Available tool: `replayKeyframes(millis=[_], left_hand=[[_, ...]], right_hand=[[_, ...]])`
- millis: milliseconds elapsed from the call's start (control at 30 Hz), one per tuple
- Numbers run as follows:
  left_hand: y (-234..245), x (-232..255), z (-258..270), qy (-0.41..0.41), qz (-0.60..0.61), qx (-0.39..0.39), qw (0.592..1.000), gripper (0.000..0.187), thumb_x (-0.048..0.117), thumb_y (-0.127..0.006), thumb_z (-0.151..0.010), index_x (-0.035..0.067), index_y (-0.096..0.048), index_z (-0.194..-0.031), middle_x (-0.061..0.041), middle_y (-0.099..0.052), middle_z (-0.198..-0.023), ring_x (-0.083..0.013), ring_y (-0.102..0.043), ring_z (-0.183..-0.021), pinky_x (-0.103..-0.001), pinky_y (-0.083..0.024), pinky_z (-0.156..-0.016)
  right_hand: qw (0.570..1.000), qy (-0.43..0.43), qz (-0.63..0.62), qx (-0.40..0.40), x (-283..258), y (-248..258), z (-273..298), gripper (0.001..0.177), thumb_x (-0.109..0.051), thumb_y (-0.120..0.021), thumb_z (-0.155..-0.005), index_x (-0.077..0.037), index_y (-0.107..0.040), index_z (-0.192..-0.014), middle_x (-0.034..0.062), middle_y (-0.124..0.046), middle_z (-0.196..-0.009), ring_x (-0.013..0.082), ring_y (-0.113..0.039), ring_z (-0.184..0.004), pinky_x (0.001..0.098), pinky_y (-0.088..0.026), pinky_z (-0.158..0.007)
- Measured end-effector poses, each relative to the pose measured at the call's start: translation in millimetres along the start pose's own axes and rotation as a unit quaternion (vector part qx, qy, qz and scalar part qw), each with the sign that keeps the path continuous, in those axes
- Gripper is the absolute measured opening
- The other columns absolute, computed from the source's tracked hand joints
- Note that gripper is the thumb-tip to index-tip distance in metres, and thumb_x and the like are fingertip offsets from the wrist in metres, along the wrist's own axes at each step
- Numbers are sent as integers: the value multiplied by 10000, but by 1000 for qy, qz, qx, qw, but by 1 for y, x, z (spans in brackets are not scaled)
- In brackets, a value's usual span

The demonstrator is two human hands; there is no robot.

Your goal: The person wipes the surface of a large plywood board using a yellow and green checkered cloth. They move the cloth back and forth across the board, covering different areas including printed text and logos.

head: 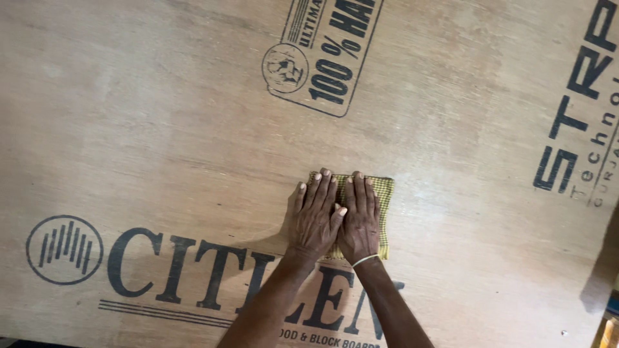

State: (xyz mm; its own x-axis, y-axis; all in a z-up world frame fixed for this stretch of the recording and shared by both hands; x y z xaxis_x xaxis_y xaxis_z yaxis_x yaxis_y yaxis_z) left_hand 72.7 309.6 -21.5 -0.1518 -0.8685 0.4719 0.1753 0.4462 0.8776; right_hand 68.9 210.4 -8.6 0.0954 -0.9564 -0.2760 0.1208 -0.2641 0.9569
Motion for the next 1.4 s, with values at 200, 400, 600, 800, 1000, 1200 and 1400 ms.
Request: replayKeyframes(millis=[200,400,600,800,1000,1200,1400], left_hand=[[11,-7,-7,-24,-29,-5,999,732,557,-253,-1050,89,-262,-1614,-90,-198,-1705,-248,-130,-1584,-482,-40,-1280],[18,-22,-45,27,-98,-33,994,727,540,-264,-1034,109,-219,-1617,-92,-129,-1708,-245,-91,-1575,-465,-38,-1266],[35,-18,-81,52,-76,-23,995,751,557,-286,-1026,113,-198,-1625,-86,-128,-1710,-248,-85,-1577,-479,-38,-1266],[29,-17,-85,60,-71,-3,996,728,539,-308,-1053,113,-203,-1634,-99,-128,-1716,-260,-89,-1584,-482,-44,-1277],[21,-20,-81,68,-103,-15,992,734,536,-275,-1026,120,-217,-1628,-90,-134,-1716,-243,-110,-1582,-471,-55,-1271],[26,-16,-85,66,-108,-8,992,703,544,-222,-1055,137,-228,-1628,-96,-145,-1716,-258,-116,-1581,-488,-55,-1276],[26,-16,-85,68,-122,7,990,670,472,-219,-1061,139,-245,-1642,-89,-149,-1725,-253,-128,-1591,-485,-57,-1283]], right_hand=[[998,-5,59,-16,-11,-6,-6,734,-381,-406,-990,-8,-219,-1593,198,-155,-1678,359,-85,-1563,511,-79,-1253],[995,24,96,-14,-9,-6,-53,713,-366,-312,-1012,-17,-225,-1628,190,-160,-1715,353,-101,-1594,492,-79,-1289],[998,7,68,-10,11,12,-92,675,-397,-296,-1047,-61,-258,-1631,197,-180,-1704,361,-126,-1580,514,-96,-1277],[996,-30,79,8,16,7,-65,676,-436,-304,-1059,-55,-286,-1617,204,-189,-1693,362,-158,-1575,516,-93,-1284],[981,6,152,-124,19,-14,-58,688,-510,-215,-1049,-113,-197,-1611,163,-78,-1706,328,-70,-1577,485,-30,-1267],[985,-163,54,-26,123,35,-124,721,-536,-231,-1078,-138,-130,-1671,156,-22,-1740,320,-16,-1605,509,-3,-1290],[981,-184,40,42,101,38,-121,768,-544,-346,-1087,-58,-234,-1671,251,-110,-1690,444,-70,-1561,577,-53,-1262]])
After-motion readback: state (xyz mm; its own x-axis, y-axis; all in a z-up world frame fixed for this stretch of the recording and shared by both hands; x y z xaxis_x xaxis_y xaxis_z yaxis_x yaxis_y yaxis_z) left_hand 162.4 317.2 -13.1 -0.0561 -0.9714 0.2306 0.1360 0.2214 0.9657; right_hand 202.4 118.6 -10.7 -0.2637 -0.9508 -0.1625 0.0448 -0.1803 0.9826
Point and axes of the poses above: each hand's wrist, its own z-axis away from the middle knuckle, its own y-axis out of the back of the hand, x = y × z, the point moved 8 cm from there along -z, towards the middle knuckle
